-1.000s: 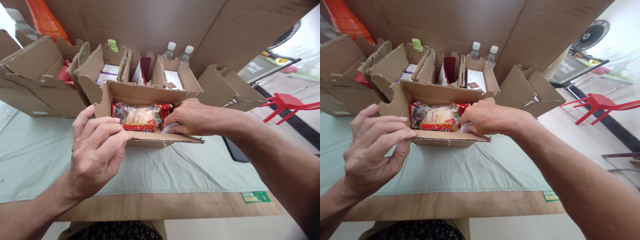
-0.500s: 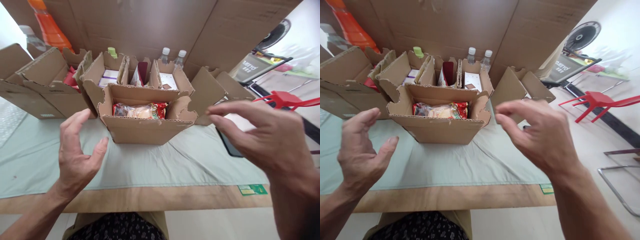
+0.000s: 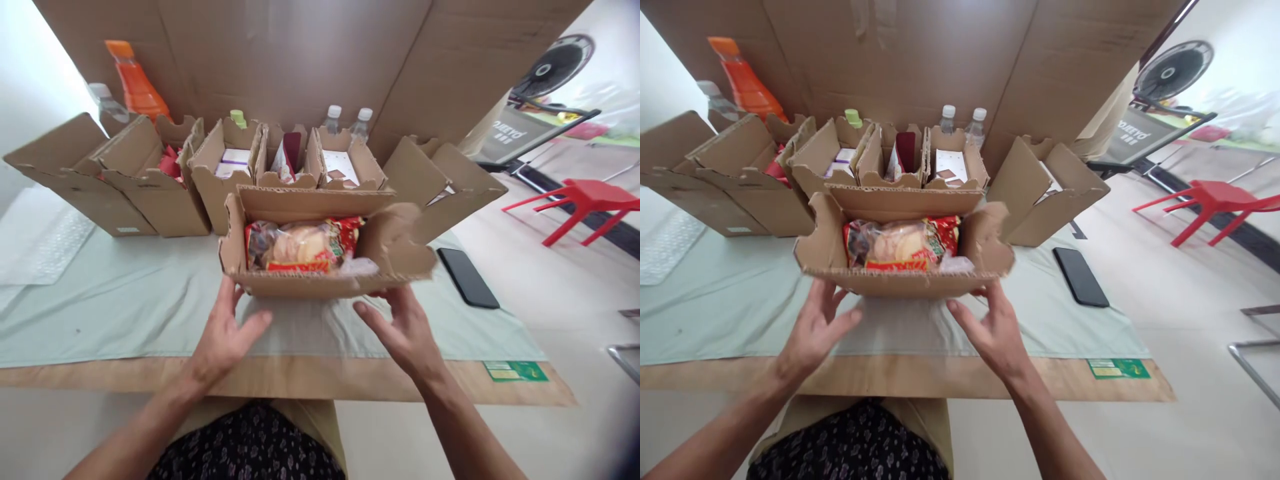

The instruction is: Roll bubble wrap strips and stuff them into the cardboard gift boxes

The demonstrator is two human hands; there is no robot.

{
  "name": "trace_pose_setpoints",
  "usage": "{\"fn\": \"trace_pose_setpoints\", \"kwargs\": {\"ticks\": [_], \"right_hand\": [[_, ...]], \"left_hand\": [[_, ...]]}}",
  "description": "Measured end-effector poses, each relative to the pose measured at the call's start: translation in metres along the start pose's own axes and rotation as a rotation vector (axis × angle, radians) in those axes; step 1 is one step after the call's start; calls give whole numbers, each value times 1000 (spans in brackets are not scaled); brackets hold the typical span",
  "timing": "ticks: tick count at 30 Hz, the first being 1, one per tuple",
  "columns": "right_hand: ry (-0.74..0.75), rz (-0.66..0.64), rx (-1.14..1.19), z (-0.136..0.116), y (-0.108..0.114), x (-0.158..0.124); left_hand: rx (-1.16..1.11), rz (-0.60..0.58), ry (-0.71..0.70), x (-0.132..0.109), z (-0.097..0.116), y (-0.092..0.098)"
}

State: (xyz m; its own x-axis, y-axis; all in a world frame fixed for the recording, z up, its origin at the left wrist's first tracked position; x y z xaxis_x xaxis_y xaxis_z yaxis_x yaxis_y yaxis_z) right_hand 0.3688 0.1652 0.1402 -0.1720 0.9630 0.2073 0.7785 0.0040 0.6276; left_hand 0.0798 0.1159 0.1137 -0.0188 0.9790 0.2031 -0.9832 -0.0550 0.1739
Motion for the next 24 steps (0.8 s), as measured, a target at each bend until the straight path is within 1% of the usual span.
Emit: {"fn": "trace_pose_setpoints", "kwargs": {"ticks": [2,3,4,5,6,8,9,10,11,12,13,15,17,18,19,21,22,24], "right_hand": [[-8,68,-48,-1,11,-33],[-13,71,-52,-5,9,-44],[-10,52,-42,-11,3,-49],[5,22,-21,-21,-7,-49],[36,-13,8,-33,-19,-45],[128,-58,74,-59,-39,-26],[166,-62,97,-69,-45,-16],[189,-56,108,-76,-47,-7],[192,-44,105,-78,-45,-3],[175,-21,89,-75,-41,-2],[144,10,62,-67,-34,-7],[61,85,-8,-44,-16,-30],[-29,147,-87,-15,-1,-65],[-62,170,-119,-2,5,-83],[-86,184,-139,9,10,-100],[-111,189,-134,28,13,-124],[-117,179,-112,36,14,-131],[-124,147,-57,50,12,-132]], "left_hand": [[60,-36,46,-34,0,1],[93,-54,74,-48,-1,6],[121,-52,95,-58,-1,15],[138,-24,101,-63,0,27],[137,32,83,-63,2,42],[95,178,3,-53,12,71],[70,240,-42,-46,18,80],[51,269,-73,-38,22,84],[42,271,-86,-31,26,81],[40,253,-81,-25,27,74],[37,214,-64,-20,26,62],[8,103,-36,-13,22,32],[-37,-13,-23,-9,16,5],[-60,-62,-22,-7,13,-4],[-75,-101,-21,-5,9,-11],[-85,-149,-11,-2,0,-15],[-81,-154,-1,-1,-4,-13],[-61,-136,32,-2,-14,-7]]}}
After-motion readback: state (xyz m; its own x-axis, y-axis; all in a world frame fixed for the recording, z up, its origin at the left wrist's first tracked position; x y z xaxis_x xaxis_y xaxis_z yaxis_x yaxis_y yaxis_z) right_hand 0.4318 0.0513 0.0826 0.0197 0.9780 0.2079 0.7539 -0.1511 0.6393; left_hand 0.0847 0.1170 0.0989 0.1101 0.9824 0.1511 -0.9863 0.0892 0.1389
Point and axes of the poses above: each hand's wrist, its own x-axis towards the middle knuckle, its own y-axis out of the back of the hand, z = x × y, the point moved 7 cm from there along x, towards the middle knuckle, and after that the axes turned 6 degrees about -z, right-handed, at the moved point
